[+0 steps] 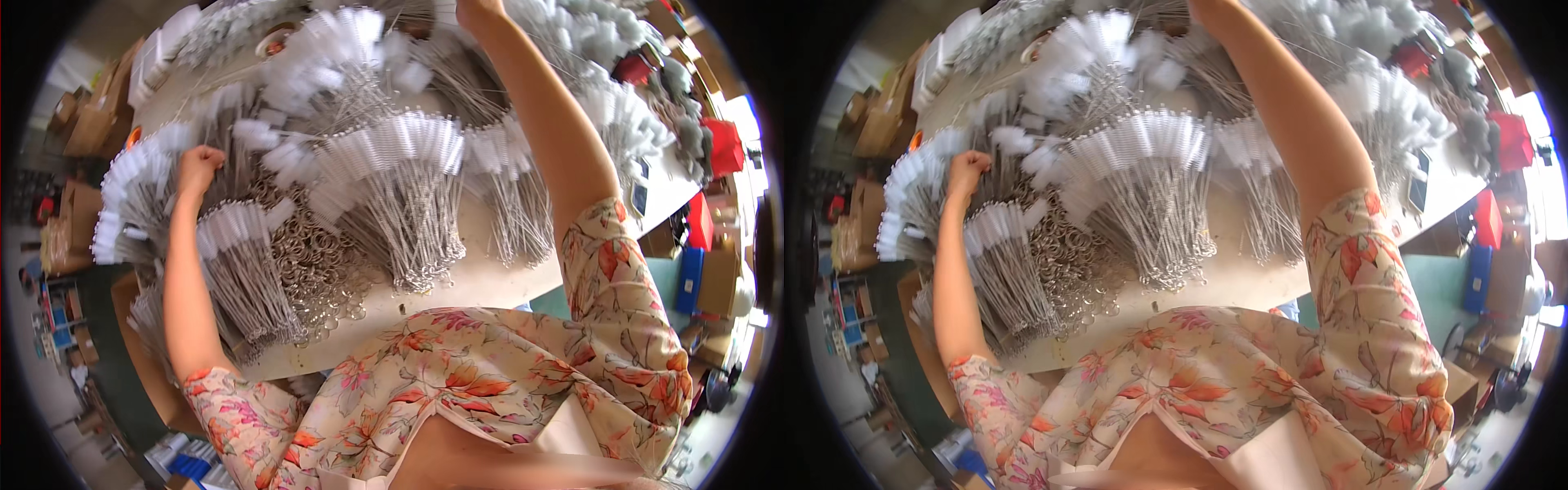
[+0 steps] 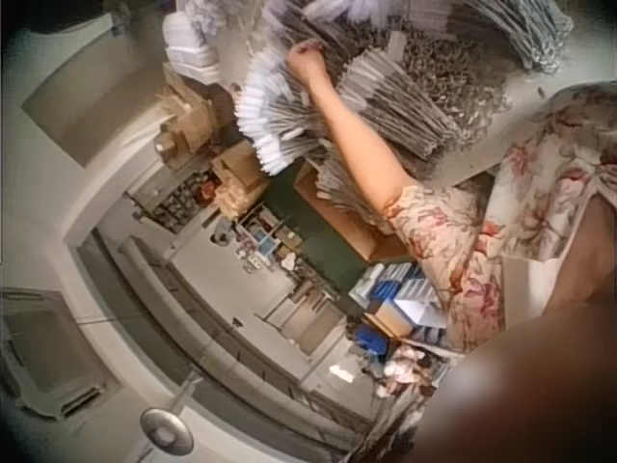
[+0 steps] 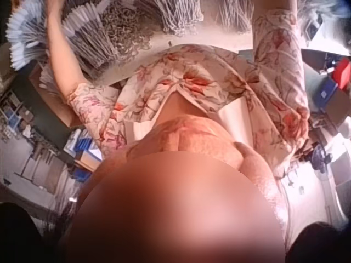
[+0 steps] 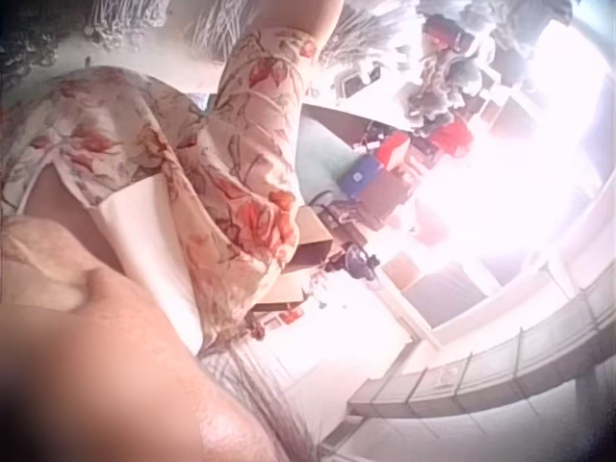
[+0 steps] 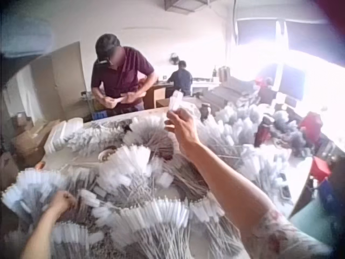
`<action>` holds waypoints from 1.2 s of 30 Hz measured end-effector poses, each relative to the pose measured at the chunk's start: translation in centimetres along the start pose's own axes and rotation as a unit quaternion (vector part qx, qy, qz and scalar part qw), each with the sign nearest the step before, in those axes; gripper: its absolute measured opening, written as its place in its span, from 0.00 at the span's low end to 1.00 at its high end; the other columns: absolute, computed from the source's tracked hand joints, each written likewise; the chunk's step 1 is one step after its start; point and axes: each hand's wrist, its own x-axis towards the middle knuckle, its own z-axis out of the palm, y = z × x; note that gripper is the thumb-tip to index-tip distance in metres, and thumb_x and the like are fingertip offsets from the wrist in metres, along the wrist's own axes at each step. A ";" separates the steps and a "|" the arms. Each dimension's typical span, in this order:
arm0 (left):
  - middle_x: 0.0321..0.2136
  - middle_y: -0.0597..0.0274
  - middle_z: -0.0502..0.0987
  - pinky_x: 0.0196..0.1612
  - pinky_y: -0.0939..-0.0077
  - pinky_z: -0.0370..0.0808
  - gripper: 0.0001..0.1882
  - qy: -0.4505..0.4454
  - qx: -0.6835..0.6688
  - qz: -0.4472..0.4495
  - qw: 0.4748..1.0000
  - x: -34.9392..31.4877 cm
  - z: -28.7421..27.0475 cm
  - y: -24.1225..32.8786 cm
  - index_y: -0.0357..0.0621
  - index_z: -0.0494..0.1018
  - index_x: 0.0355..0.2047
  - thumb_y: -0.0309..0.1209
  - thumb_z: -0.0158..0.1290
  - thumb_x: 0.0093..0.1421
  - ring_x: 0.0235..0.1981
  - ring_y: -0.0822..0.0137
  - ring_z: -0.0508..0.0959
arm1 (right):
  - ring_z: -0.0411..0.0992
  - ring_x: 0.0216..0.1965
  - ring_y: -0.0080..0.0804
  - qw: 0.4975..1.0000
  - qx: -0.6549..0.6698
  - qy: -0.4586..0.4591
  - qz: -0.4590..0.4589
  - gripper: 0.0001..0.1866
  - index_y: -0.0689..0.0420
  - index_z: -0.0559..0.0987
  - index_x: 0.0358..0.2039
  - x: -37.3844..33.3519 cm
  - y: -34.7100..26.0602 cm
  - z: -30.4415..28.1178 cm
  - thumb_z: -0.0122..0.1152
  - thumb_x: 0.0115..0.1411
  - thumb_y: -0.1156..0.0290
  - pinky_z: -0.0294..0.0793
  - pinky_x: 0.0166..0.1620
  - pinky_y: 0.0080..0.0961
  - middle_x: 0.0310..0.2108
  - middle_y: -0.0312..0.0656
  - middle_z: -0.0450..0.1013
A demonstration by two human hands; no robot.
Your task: The person is assembling white cleaning brushes onto metal rings in an industrial or workshop environment.
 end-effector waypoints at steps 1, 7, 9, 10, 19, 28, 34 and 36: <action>0.17 0.63 0.75 0.29 0.77 0.68 0.05 0.000 -0.011 0.004 1.000 0.1 0.4 1.0 0.39 0.75 0.23 0.27 0.52 0.50 0.22 0.74 0.73 | 0.68 0.24 0.25 1.000 0.022 -0.006 -0.010 0.07 0.59 0.71 0.30 0.8 -1.1 -2.0 0.52 0.58 0.68 0.71 0.30 0.22 0.24 0.40 0.69; 0.21 0.63 0.78 0.32 0.78 0.69 0.05 0.171 -0.011 0.050 0.984 -0.1 -1.1 0.6 0.40 0.73 0.24 0.28 0.50 0.52 0.23 0.72 0.75 | 0.71 0.20 0.26 0.814 -0.547 -0.180 -0.078 0.11 0.54 0.80 0.28 -2.9 1.7 -8.2 0.59 0.50 0.60 0.70 0.26 0.24 0.19 0.36 0.74; 0.23 0.64 0.78 0.33 0.78 0.69 0.05 0.220 -0.045 0.069 0.972 0.5 -2.2 0.6 0.40 0.73 0.27 0.29 0.50 0.53 0.24 0.73 0.75 | 0.74 0.26 0.34 0.767 -0.610 -0.199 0.018 0.11 0.50 0.80 0.28 -4.6 3.8 -8.9 0.59 0.48 0.58 0.73 0.34 0.30 0.24 0.40 0.76; 0.24 0.64 0.78 0.30 0.80 0.69 0.06 0.289 -0.082 0.107 0.948 0.5 -3.0 1.3 0.41 0.72 0.29 0.30 0.50 0.55 0.22 0.74 0.73 | 0.74 0.28 0.38 0.746 -0.630 -0.211 0.044 0.11 0.48 0.80 0.28 -5.4 3.5 -8.6 0.59 0.44 0.59 0.73 0.35 0.33 0.24 0.41 0.75; 0.28 0.64 0.73 0.12 0.91 0.49 0.09 0.213 -0.409 0.095 0.882 -12.5 -4.5 7.8 0.37 0.68 0.39 0.27 0.49 0.59 0.11 0.87 0.54 | 0.74 0.38 0.45 0.580 -0.753 -0.291 0.108 0.13 0.50 0.80 0.32 -6.7 0.8 -8.5 0.57 0.44 0.65 0.73 0.37 0.36 0.34 0.45 0.75; 0.28 0.63 0.72 0.11 0.93 0.51 0.11 0.143 -0.511 0.029 0.847 -23.0 -2.1 4.3 0.37 0.66 0.44 0.25 0.44 0.61 0.13 0.87 0.56 | 0.74 0.28 0.34 0.598 -0.655 -0.422 0.188 0.12 0.54 0.81 0.24 -5.4 1.5 -11.3 0.62 0.41 0.59 0.71 0.32 0.30 0.23 0.42 0.75; 0.28 0.62 0.72 0.11 0.93 0.50 0.11 0.158 -0.543 0.026 0.825 -27.7 -1.8 3.7 0.37 0.65 0.45 0.24 0.43 0.61 0.14 0.88 0.57 | 0.71 0.22 0.30 0.583 -0.630 -0.496 0.130 0.13 0.53 0.81 0.19 -4.5 1.4 -11.7 0.64 0.41 0.57 0.69 0.28 0.28 0.19 0.39 0.75; 0.28 0.62 0.72 0.11 0.93 0.49 0.12 0.180 -0.548 0.013 0.817 -28.9 -1.6 3.5 0.37 0.65 0.45 0.24 0.43 0.61 0.14 0.88 0.56 | 0.71 0.22 0.30 0.575 -0.648 -0.484 0.123 0.12 0.52 0.81 0.19 -3.9 -0.2 -9.9 0.65 0.41 0.57 0.69 0.28 0.28 0.19 0.39 0.75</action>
